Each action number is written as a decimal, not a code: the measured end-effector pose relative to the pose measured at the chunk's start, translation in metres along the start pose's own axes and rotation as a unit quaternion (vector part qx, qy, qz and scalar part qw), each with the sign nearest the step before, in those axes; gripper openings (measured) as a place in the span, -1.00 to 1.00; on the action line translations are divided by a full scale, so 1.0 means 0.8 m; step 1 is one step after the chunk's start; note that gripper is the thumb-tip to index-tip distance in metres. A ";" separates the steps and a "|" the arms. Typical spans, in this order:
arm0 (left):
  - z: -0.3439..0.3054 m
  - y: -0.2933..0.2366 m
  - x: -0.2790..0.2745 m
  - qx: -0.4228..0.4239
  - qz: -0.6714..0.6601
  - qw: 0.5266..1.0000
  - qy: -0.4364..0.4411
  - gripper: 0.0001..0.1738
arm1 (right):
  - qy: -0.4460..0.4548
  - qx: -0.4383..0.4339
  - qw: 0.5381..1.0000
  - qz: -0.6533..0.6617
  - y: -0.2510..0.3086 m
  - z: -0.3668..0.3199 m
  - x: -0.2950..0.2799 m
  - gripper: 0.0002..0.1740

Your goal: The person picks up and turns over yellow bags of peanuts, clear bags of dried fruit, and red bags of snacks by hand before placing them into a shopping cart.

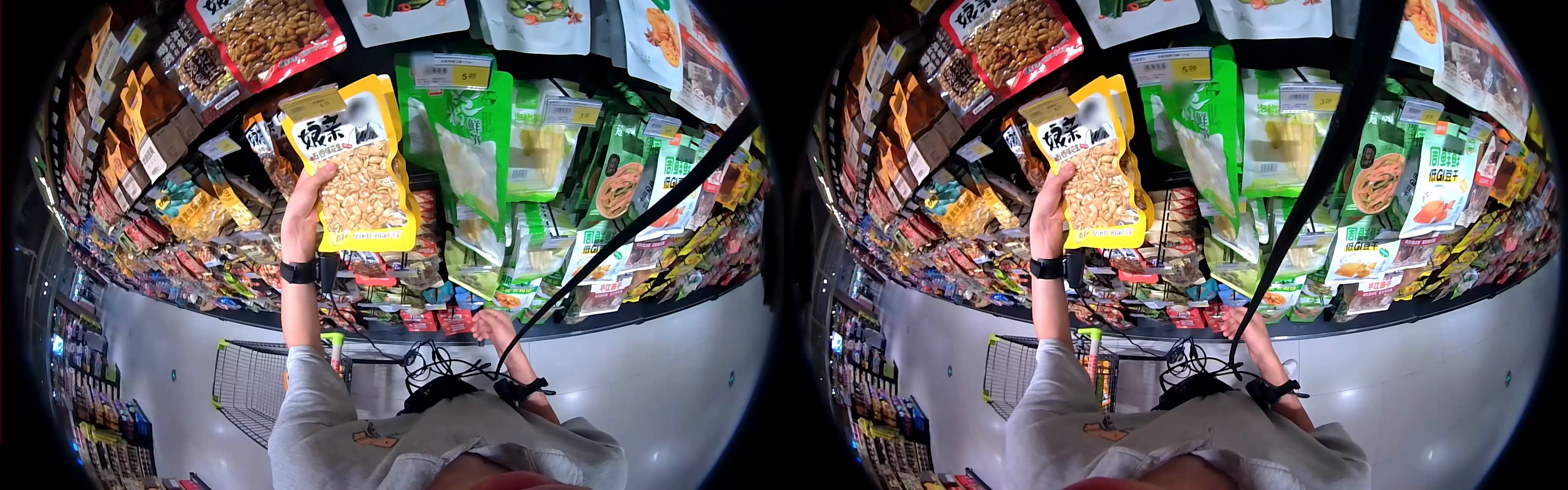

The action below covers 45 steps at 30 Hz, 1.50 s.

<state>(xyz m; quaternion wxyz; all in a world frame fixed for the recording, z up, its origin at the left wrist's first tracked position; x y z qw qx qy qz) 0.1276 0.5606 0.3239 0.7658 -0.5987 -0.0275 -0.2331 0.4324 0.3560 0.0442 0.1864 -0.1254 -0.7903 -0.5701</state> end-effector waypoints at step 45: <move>-0.490 0.017 -0.114 0.331 -0.659 0.676 0.002 -0.84 | 0.364 0.130 0.920 -0.072 -0.125 -0.027 0.315 -0.72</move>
Point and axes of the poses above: each hand's wrist, its own z-axis towards the middle knuckle, its own x-axis out of the palm, y = z × x, the point moved 1 cm from there along z, towards the middle knuckle
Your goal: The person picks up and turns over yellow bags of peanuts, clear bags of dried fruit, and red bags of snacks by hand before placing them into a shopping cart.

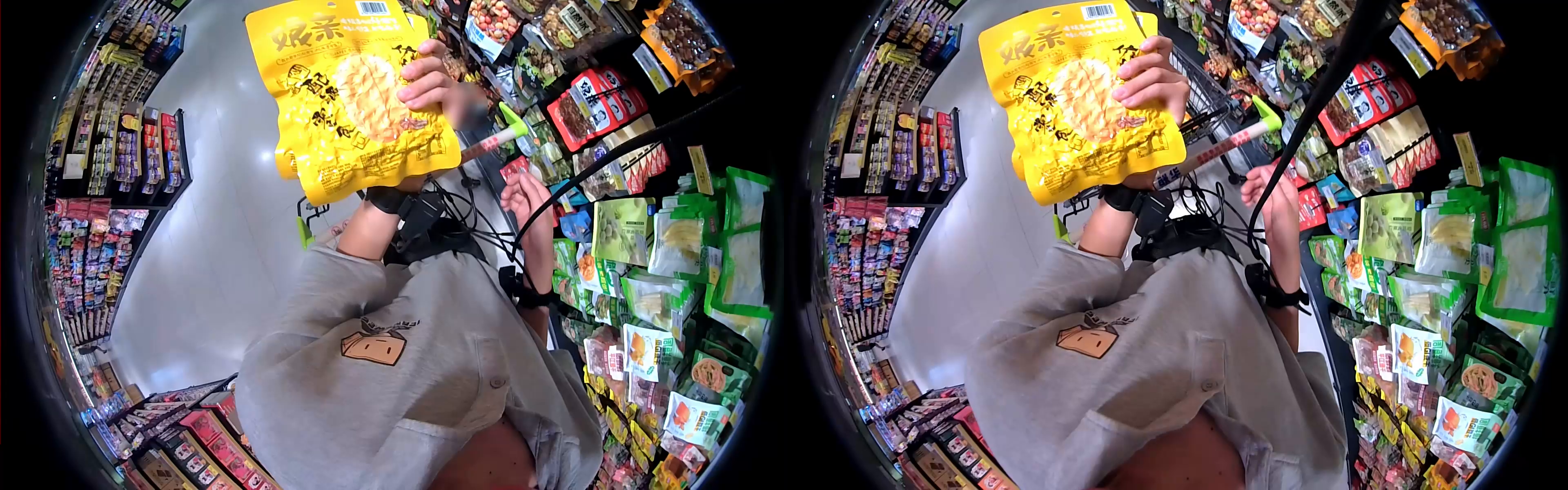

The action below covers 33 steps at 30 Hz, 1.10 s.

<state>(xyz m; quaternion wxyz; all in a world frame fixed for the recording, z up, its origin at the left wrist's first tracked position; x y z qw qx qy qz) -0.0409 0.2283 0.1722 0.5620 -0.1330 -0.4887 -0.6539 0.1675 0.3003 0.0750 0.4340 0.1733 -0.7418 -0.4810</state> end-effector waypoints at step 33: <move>-0.034 0.030 -0.085 -0.010 0.190 0.970 -0.151 -0.34 | 0.105 0.000 0.975 0.196 0.025 0.011 0.053 -0.41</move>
Point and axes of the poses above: each hand's wrist, its own z-axis towards the middle knuckle, its own x-axis out of the palm, y = z × x, the point moved 1 cm from there along z, towards the middle knuckle
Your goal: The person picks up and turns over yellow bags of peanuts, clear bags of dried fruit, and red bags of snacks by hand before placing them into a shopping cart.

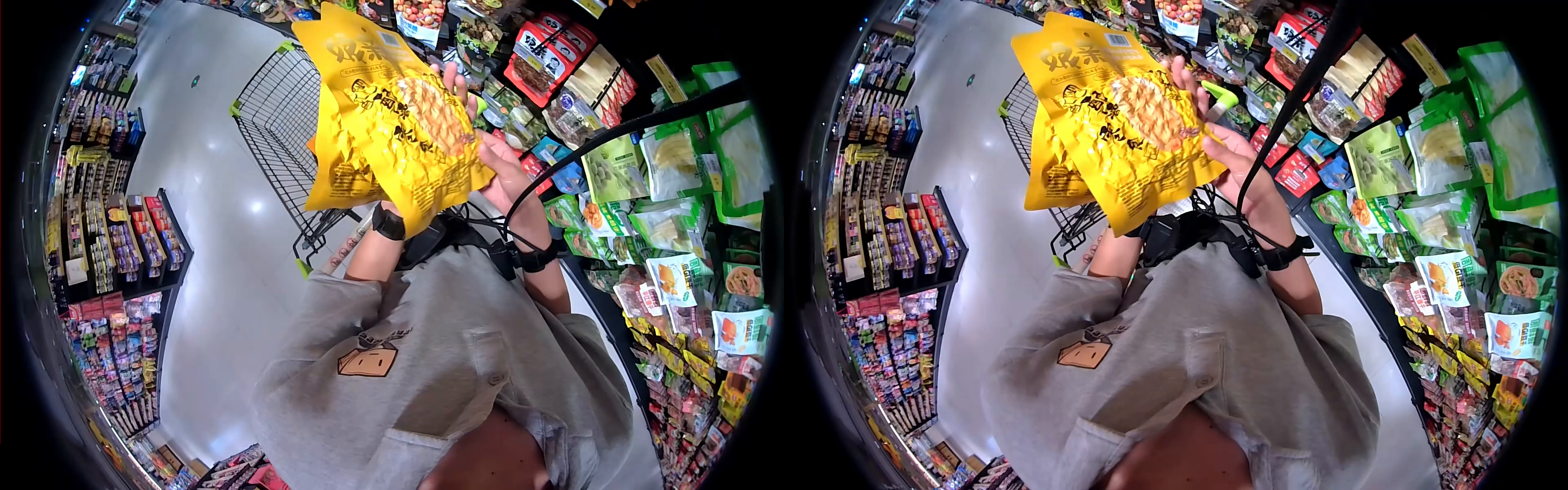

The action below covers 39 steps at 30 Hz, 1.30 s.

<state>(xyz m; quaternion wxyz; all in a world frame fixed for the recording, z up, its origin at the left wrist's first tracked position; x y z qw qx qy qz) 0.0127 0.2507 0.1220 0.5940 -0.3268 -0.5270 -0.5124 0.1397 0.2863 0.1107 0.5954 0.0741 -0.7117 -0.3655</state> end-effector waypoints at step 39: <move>-0.017 -0.020 -0.006 0.008 -0.044 0.998 -0.045 -0.35 | 0.064 0.145 0.987 -0.037 -0.034 0.016 -0.013 -0.55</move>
Point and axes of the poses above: each hand's wrist, its own z-axis towards the middle knuckle, its own x-axis out of the palm, y = z × x, the point moved 1 cm from there along z, towards the middle knuckle
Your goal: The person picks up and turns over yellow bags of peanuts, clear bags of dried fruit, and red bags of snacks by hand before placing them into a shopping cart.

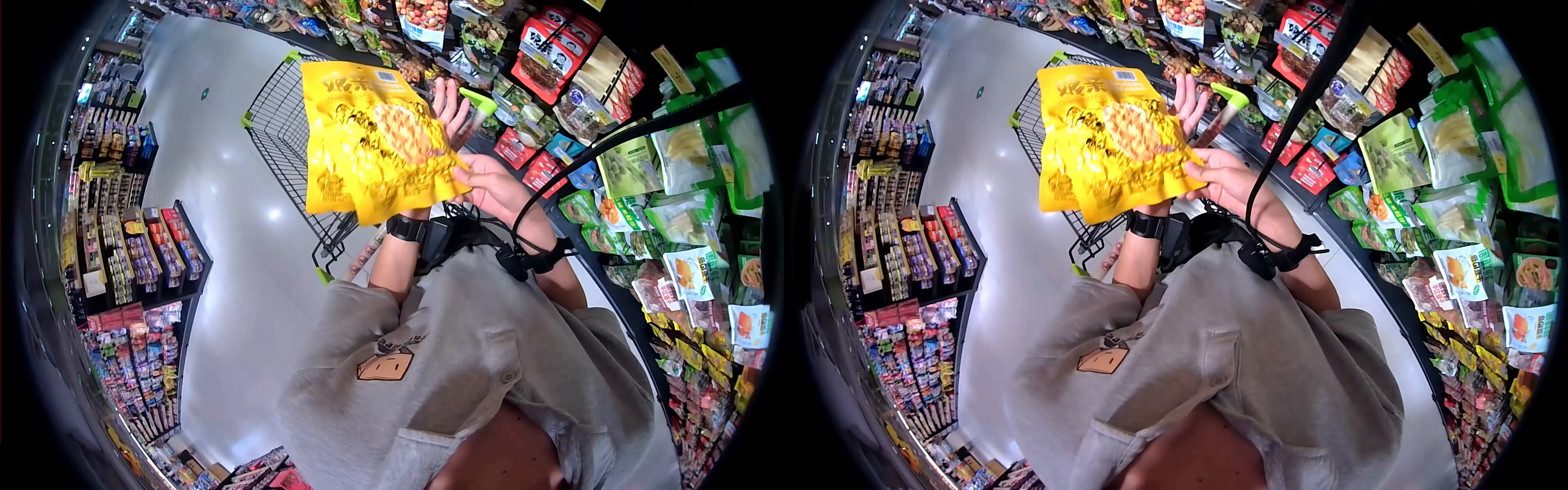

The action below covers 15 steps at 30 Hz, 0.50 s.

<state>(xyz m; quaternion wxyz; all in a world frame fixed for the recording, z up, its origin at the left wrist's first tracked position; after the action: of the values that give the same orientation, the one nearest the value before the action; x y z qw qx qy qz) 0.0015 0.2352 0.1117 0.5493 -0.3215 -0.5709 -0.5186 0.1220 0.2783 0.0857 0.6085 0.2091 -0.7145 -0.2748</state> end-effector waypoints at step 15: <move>-0.053 -0.113 -0.007 0.344 0.657 0.659 -0.122 -0.61 | -0.053 0.011 0.990 -0.127 0.016 -0.016 0.021 -0.62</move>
<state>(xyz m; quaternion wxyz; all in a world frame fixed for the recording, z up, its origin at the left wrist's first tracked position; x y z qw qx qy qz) -0.0703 0.1733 0.0790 0.7442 -0.4612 -0.4105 0.2549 0.1324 0.2754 0.1078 0.5273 0.2900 -0.7164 -0.3530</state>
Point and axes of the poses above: each hand's wrist, its own z-axis towards the middle knuckle, its own x-axis out of the palm, y = z × x, the point moved 1 cm from there along z, towards the middle knuckle
